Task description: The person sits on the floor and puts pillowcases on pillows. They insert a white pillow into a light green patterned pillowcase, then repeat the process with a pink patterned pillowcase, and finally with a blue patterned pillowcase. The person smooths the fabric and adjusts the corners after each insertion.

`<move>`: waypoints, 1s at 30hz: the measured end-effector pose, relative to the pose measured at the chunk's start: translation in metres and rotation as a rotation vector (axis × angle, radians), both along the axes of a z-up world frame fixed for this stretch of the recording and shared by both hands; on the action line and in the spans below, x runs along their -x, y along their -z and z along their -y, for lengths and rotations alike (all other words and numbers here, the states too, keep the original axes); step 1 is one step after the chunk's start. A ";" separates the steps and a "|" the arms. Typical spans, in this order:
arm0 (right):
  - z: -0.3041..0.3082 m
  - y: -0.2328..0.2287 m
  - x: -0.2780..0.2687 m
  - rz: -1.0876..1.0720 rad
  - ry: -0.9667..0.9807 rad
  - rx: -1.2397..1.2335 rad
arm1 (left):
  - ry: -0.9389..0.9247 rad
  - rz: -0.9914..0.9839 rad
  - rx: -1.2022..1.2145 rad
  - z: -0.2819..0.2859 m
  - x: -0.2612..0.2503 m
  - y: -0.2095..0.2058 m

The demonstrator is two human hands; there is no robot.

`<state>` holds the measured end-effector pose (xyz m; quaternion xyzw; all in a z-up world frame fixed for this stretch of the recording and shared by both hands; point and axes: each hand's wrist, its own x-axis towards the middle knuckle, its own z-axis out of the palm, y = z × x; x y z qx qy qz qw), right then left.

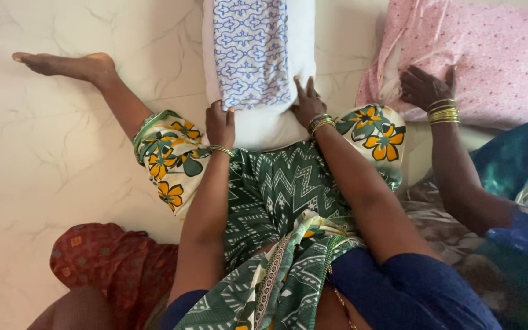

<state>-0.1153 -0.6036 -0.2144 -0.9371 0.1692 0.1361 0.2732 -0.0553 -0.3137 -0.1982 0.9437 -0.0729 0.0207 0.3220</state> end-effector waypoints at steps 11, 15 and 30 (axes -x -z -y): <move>-0.023 -0.065 -0.006 0.448 0.128 0.021 | -0.055 0.170 0.137 0.024 0.052 0.004; -0.041 -0.095 0.008 0.834 -0.019 -0.032 | -0.033 0.323 0.016 0.026 0.059 -0.016; -0.095 -0.147 0.059 0.890 -0.404 -0.054 | 0.157 0.485 0.190 0.042 0.069 -0.068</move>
